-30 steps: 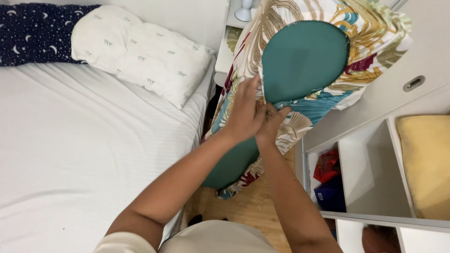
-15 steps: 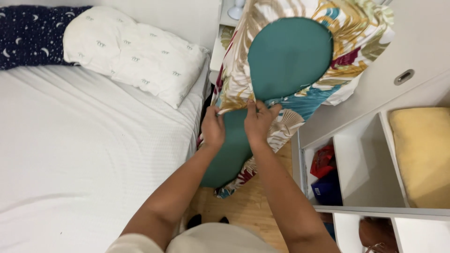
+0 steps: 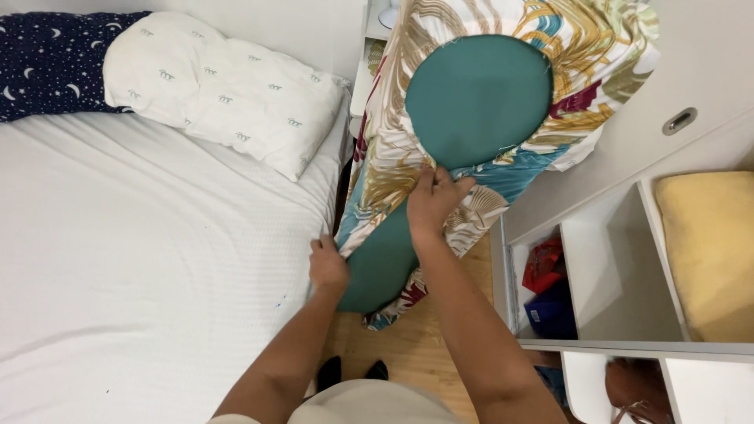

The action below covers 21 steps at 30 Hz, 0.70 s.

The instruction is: The person puts a floral-patterned pillowcase onto a long body pillow on a bed. They pull the fabric over the pillow, smooth it out, and tuck the edges to fit the cover securely.

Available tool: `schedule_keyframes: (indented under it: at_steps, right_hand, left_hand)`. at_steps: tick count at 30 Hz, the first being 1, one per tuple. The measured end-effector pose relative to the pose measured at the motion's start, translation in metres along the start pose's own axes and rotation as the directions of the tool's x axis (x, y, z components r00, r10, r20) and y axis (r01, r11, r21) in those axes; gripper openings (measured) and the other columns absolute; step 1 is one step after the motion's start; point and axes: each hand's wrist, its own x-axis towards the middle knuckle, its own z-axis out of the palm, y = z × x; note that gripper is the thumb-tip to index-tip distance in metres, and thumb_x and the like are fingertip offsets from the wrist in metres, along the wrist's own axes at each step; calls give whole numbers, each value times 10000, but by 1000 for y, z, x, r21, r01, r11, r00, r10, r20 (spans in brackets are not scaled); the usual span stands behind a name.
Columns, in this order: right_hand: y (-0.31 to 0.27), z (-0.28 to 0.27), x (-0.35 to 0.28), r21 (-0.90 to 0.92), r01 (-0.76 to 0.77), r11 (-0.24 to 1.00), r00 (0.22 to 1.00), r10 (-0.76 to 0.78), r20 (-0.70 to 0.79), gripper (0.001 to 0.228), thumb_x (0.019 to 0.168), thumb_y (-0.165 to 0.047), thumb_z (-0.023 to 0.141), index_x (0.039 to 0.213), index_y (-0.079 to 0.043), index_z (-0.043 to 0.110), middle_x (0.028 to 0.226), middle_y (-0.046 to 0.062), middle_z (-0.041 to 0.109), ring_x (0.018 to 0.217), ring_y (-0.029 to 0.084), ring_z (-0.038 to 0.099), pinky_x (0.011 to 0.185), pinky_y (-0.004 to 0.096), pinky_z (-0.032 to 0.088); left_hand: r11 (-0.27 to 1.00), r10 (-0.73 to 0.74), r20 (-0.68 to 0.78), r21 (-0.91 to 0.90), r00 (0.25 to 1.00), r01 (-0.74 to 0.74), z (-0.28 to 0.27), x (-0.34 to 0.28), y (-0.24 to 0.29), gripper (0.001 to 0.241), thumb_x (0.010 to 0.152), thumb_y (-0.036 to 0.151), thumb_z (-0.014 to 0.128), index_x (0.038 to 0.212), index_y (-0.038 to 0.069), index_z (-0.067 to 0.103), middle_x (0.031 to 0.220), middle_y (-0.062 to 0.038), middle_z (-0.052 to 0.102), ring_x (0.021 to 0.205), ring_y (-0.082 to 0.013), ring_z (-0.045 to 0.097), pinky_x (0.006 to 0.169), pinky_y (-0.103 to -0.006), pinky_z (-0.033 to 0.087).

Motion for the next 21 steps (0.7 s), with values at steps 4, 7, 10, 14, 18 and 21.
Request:
schedule_keyframes:
  at_steps: [4, 7, 10, 14, 18, 21]
  right_hand:
    - [-2, 3, 0, -38, 35, 999, 999, -35, -6, 320, 1024, -169, 616, 822, 78, 641, 1088, 198, 390, 995, 327, 436, 915, 435, 379]
    - [-6, 2, -1, -126, 129, 984, 992, -125, 33, 260, 1002, -187, 662, 946, 66, 692, 1075, 204, 417, 1015, 353, 416, 928, 472, 344]
    - [-11, 3, 5, -198, 144, 970, 988, -129, 84, 277, 999, -194, 680, 897, 62, 658, 1079, 243, 396, 1019, 386, 393, 926, 493, 329]
    - [2, -3, 3, -236, 123, 964, 990, -102, 99, 278, 1025, -197, 633, 913, 58, 645, 1096, 260, 396, 979, 395, 378, 873, 495, 324]
    - [21, -9, -6, -171, 234, 957, 950, -189, 247, 307, 1084, -203, 601, 904, 43, 636, 1034, 222, 402, 997, 368, 391, 866, 526, 337]
    - [29, -6, -19, -186, 245, 952, 943, -189, 274, 318, 1037, -202, 636, 846, 51, 620, 1000, 227, 382, 930, 375, 385, 755, 545, 324]
  left_hand:
    - [959, 269, 71, 66, 960, -274, 96, -18, -30, 419, 868, 14, 597, 1284, 37, 557, 1220, -208, 574, 1054, -419, 630, 886, -524, 523]
    - [856, 375, 403, 195, 835, -478, 87, -66, 32, 519, 813, 41, 613, 1308, -65, 498, 1316, -264, 502, 1172, -413, 574, 968, -474, 495]
    - [524, 504, 562, 404, 656, -749, 94, -104, 60, 676, 802, 107, 622, 1350, -192, 363, 1439, -320, 411, 1280, -449, 480, 1102, -531, 422]
    - [934, 337, 609, -124, 718, -334, 73, -109, 67, 941, 677, 70, 759, 1481, -160, 326, 1438, -287, 427, 1303, -419, 476, 1018, -451, 478]
    - [934, 350, 377, -206, 857, -291, 100, -70, 66, 399, 872, -17, 599, 1265, -84, 585, 1371, -289, 528, 1199, -449, 571, 972, -474, 512]
    - [939, 339, 369, -87, 865, -331, 131, -18, 71, 369, 823, 55, 693, 1168, -59, 628, 1298, -309, 550, 1133, -434, 594, 908, -464, 521]
